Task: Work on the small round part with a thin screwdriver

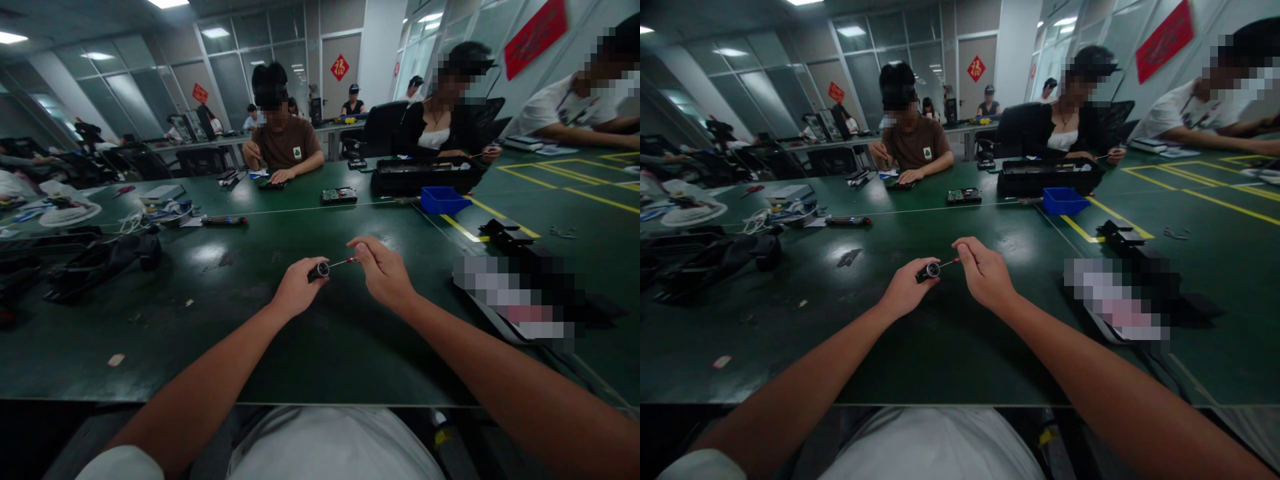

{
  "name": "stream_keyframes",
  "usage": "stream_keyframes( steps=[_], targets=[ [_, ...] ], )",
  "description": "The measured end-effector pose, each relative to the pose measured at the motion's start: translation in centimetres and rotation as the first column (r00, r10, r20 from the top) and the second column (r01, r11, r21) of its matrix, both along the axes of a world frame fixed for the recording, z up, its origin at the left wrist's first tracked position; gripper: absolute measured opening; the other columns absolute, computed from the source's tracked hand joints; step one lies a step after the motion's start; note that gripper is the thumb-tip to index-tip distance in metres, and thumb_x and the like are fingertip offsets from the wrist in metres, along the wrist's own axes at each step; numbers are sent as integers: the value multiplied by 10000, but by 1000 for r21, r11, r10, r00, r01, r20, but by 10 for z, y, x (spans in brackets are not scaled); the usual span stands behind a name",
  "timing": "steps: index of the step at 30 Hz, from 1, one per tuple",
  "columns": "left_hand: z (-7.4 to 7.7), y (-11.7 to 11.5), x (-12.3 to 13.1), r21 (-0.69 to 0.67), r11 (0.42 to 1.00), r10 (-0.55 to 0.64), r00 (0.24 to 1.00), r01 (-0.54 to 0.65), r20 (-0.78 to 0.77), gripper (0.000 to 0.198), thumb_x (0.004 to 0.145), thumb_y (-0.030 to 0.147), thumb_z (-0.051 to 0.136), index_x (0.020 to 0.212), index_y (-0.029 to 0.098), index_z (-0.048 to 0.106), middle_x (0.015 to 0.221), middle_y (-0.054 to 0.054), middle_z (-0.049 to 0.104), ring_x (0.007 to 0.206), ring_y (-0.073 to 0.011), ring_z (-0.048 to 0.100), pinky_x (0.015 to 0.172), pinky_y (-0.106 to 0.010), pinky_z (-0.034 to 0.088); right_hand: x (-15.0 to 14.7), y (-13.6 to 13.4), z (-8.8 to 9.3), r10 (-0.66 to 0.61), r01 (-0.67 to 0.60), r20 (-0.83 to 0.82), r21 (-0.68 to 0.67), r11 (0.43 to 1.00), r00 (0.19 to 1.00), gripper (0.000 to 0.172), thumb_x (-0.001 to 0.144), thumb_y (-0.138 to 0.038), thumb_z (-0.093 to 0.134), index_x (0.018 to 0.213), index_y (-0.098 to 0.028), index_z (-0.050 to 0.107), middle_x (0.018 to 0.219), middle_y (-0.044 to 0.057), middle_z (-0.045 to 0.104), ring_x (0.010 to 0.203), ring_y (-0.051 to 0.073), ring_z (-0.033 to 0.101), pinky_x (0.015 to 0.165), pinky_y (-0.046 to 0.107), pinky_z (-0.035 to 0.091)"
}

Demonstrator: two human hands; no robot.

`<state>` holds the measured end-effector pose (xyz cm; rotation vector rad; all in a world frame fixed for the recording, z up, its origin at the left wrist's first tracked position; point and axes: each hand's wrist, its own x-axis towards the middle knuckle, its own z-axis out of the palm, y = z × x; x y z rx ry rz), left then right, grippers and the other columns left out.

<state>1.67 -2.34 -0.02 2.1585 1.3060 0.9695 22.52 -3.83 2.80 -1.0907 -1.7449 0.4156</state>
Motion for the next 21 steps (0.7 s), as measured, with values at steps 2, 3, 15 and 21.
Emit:
stream_keyframes(
  steps=[2,3,15,21],
  targets=[
    [0,0,0,-2,1000,1,1000,-1,0,384,858,156,698,1230,241,653,1168,-43,685,1109,-217,617,1006,-383,468,-2,1,-1,-6,5,-43,-2,1000,999,254,1005,-332,448,1174,-223,603,850,31,687,702,176,624,657,326,450],
    [0,-1,0,-3,1000,7,1000,-7,0,383,861,157,695,1233,241,652,1171,-42,684,1107,-215,617,1004,-380,468,-3,2,-2,-4,3,-92,-12,1000,996,250,990,-325,476,1188,-220,586,861,33,688,729,181,633,678,332,463],
    [10,5,-7,67,998,-3,982,16,-187,366,892,172,665,1246,259,633,1211,-43,678,1124,-243,591,1054,-480,395,3,38,-24,-145,-174,-661,-392,903,736,302,839,-519,657,794,-225,602,694,-4,587,609,143,554,660,335,524],
    [9,4,-6,36,999,-4,981,11,-193,376,876,167,683,1238,257,637,1178,-40,684,1091,-238,595,1035,-465,395,-3,32,-25,-71,-114,-586,-273,955,807,315,880,-544,607,847,-230,600,739,12,627,653,156,582,650,330,496]
  ],
)
